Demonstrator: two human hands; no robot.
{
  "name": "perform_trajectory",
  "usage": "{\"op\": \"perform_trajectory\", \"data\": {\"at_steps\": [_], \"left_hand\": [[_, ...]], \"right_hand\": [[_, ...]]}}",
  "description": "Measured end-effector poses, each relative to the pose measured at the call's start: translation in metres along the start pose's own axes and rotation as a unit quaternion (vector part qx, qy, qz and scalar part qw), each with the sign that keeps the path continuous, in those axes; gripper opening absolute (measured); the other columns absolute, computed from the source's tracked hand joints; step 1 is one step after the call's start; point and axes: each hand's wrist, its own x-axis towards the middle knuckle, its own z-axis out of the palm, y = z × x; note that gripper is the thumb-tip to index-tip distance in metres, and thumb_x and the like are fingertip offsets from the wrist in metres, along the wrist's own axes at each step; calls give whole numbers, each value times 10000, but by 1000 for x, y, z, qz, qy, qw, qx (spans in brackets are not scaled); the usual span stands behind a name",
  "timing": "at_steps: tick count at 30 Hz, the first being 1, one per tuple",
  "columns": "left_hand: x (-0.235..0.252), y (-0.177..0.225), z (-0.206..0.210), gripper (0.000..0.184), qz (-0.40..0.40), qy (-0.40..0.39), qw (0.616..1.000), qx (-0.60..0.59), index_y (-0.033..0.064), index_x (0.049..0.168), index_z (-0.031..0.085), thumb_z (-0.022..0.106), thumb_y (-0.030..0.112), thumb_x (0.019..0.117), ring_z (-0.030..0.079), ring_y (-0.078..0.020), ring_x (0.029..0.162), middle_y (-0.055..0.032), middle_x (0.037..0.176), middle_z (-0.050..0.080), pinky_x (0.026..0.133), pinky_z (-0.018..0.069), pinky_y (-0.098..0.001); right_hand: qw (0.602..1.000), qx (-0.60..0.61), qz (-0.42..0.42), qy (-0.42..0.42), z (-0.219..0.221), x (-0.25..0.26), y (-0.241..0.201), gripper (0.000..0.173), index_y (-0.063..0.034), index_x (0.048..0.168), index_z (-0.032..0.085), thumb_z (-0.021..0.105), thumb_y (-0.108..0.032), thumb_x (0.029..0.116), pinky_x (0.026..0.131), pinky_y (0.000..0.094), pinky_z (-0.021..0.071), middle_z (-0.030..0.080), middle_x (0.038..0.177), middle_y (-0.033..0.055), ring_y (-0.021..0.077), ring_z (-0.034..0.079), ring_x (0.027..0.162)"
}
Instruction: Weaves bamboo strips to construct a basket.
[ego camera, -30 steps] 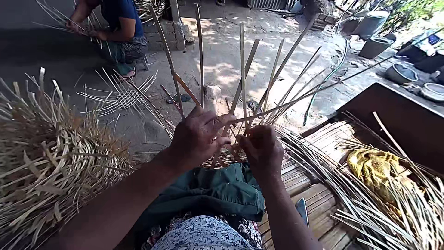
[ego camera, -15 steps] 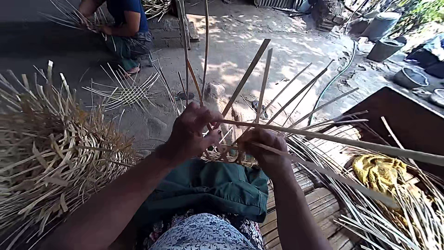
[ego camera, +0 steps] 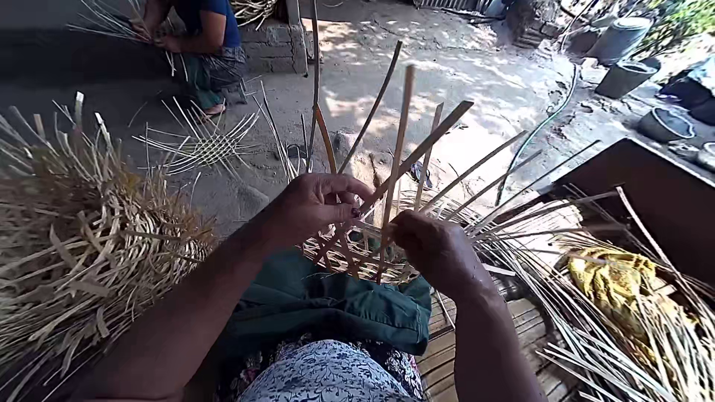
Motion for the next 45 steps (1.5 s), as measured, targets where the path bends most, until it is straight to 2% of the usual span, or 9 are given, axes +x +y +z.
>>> {"op": "perform_trajectory", "data": {"at_steps": [8,12,14,18,26,31,33,40,45], "left_hand": [[0,-23,0,94,128,-5,990,-59,95,978,703,680,18,931,592,-27,759,22,1000,658,619,506,-161],[-8,1,21,233,231,125,928,262,51,1146,713,710,144,932,581,-88,700,-50,930,674,613,503,-227],[-6,11,31,383,300,76,870,384,88,1309,677,695,254,964,707,-198,896,-112,1034,725,759,598,-338],[22,0,22,450,263,-14,821,506,178,1409,644,682,213,963,632,-336,783,-116,842,681,603,498,-446],[11,12,26,292,208,119,884,403,124,1125,752,792,260,869,640,-251,856,-64,940,717,727,533,-405],[7,0,34,231,181,144,894,385,111,1034,729,795,230,847,649,-232,817,-41,873,703,696,547,-406],[5,1,36,216,193,142,899,366,114,1006,717,798,218,834,636,-205,816,-21,856,697,711,532,-375],[5,-19,17,166,211,129,937,247,120,944,676,785,149,822,581,-102,855,37,864,669,780,482,-278],[9,-30,19,256,227,168,888,364,121,1119,775,641,103,902,618,-251,882,-60,907,709,742,509,-396]], "right_hand": [[992,72,55,-91,-7,15,5,326,-140,840,677,580,-375,1043,513,323,439,529,593,-35,83,498,506],[995,51,73,-46,-4,14,-3,350,-143,781,682,683,-436,972,532,379,439,544,583,-25,111,513,525],[997,49,37,37,5,8,-7,251,-123,813,723,736,-340,938,548,390,492,616,624,-12,115,575,555],[985,51,-6,163,24,0,0,193,-105,1113,753,714,-86,925,649,335,591,699,915,46,127,668,719],[952,84,-9,294,38,3,1,209,-42,1005,655,774,-182,905,532,261,523,663,850,45,91,584,600],[971,-67,46,223,28,-2,-23,429,-155,1350,672,714,-166,923,579,467,545,692,946,93,251,661,705],[967,-95,32,233,24,-5,-29,358,-166,1246,733,719,-136,889,583,483,533,703,932,102,276,673,737],[894,447,-23,27,12,14,32,144,-92,916,710,743,7,817,604,222,579,723,813,8,61,658,660],[970,130,-132,159,29,-6,11,285,-74,1228,704,694,-153,954,730,279,630,743,1082,38,101,723,876]]}}
